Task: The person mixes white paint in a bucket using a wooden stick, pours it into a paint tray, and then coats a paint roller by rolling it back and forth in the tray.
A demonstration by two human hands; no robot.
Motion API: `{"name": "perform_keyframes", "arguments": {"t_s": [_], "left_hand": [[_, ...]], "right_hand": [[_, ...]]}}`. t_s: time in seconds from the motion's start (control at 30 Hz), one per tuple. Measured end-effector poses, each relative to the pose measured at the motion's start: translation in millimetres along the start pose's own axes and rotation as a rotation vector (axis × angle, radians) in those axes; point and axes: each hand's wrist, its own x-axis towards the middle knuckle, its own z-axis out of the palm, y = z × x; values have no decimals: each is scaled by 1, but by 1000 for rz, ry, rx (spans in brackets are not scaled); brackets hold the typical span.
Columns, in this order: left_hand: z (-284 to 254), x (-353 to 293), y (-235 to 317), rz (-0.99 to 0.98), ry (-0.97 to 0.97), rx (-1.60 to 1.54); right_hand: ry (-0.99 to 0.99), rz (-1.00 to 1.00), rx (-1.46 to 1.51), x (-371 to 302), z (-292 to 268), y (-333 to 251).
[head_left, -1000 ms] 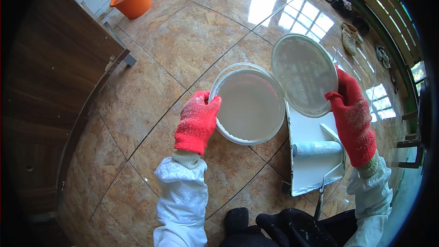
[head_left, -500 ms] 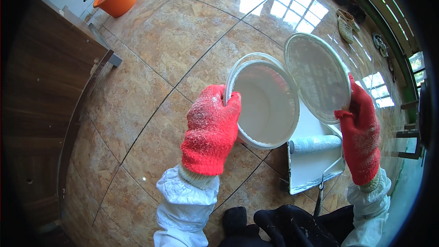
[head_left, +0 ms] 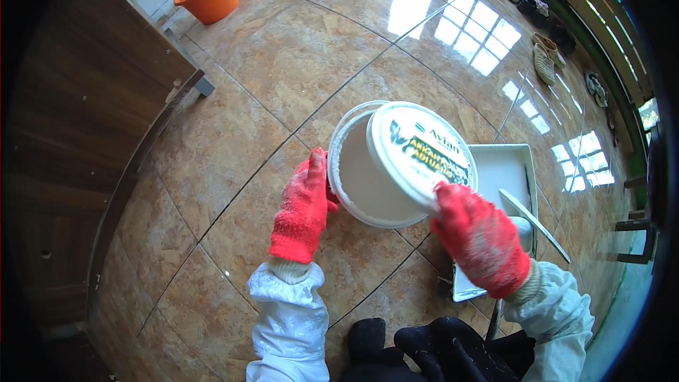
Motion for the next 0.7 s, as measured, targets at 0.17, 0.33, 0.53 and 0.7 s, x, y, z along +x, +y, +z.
{"name": "perform_keyframes", "arguments": {"t_s": [0.17, 0.33, 0.53, 0.7], "left_hand": [[-6, -9, 6, 65, -113, -32], [1, -9, 8, 24, -78, 64], [-6, -4, -2, 106, -162, -33], [-3, -5, 3, 111, -182, 26]], "right_hand": [[66, -286, -265, 9, 28, -25], [106, -238, -187, 13, 49, -35], [185, -266, 271, 18, 45, -20], [92, 12, 263, 38, 54, 24]]}}
